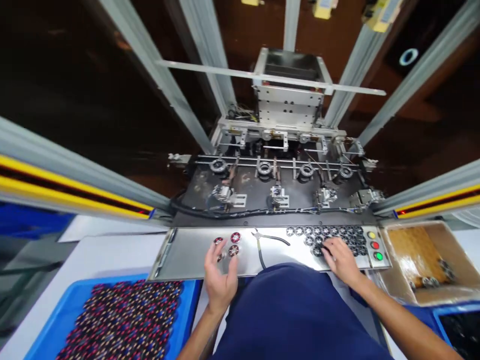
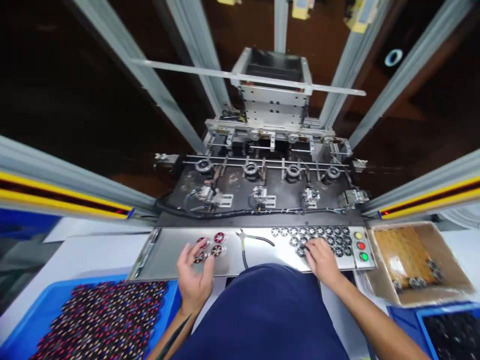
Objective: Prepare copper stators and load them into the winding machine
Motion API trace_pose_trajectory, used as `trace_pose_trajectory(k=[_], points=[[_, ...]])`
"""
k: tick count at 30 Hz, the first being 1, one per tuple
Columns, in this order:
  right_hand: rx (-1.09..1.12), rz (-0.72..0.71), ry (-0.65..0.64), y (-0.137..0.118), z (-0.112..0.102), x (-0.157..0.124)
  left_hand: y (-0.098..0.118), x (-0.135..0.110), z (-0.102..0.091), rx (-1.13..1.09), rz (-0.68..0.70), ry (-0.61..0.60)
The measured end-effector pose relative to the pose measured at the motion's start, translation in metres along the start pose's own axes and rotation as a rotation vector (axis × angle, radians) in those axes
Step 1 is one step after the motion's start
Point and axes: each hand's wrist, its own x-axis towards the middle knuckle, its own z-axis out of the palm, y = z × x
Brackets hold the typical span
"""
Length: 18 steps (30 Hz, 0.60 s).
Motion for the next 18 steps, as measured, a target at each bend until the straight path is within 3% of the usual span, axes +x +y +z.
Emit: trace_pose_trajectory(k=[3, 6, 12, 18], points=[[-0.051, 0.120, -0.069, -0.005, 0.016, -0.039, 0.019, 0.008, 0.018, -0.042, 0.065, -0.132], [-0.075, 0.189, -0.129, -0.009, 0.030, -0.053, 0.035, 0.013, 0.035, -0.065, 0.110, -0.235], [-0.041, 0.129, -0.269, -0.013, 0.048, -0.045, 0.050, 0.004, 0.041, -0.079, 0.070, -0.329], [0.023, 0.012, -0.414, -0.012, 0.059, -0.022, 0.052, -0.007, 0.025, -0.122, -0.196, -0.435]])
